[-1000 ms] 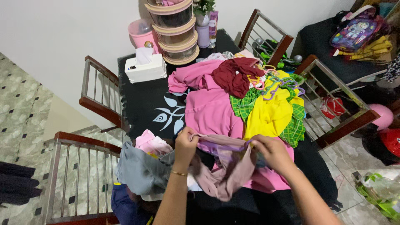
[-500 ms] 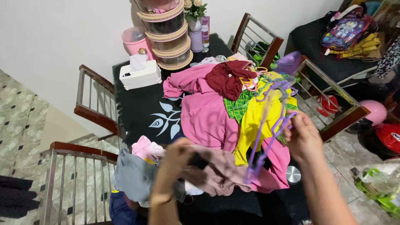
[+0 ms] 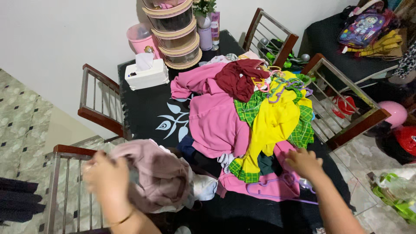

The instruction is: The person unhooks clothes from several plastic hangers on a table by hand.

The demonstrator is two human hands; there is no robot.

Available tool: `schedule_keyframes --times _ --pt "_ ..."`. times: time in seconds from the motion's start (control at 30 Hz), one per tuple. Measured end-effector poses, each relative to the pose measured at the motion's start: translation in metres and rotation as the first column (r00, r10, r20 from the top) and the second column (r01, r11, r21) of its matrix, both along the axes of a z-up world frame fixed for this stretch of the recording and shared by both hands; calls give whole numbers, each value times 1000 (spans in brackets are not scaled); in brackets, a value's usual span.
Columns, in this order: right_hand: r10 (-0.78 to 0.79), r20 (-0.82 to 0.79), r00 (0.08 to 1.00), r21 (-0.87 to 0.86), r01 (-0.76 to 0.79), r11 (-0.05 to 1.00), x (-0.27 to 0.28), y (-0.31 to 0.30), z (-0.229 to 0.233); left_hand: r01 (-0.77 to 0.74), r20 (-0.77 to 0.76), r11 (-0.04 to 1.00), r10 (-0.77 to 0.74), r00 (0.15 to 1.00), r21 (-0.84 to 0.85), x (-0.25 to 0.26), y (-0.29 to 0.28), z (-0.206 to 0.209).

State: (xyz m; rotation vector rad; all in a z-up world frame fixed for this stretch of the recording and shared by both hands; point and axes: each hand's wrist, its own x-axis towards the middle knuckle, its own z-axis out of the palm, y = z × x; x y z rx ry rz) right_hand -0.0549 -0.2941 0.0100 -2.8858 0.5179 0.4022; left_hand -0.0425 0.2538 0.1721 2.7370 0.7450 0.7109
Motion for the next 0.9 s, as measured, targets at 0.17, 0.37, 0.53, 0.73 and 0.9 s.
schedule_keyframes --times 0.17,0.37,0.53,0.73,0.9 --pt "505 172 846 411 -528 743 -7 48 -44 505 20 605 -652 758 616 58 -77 -69" --pt "556 144 818 -50 -555 830 -41 73 -110 437 -207 828 -524 826 -353 173 -161 -223" --pt "582 253 772 -111 -575 811 -45 63 -115 151 -762 936 -347 547 -318 151 -136 -282" --pt "408 -102 907 -7 -411 911 -49 57 -98 401 -997 913 71 18 73 136 -141 -276" --pt "71 -624 779 16 -77 997 -67 16 -76 434 -994 896 57 92 91 128 -142 -225"
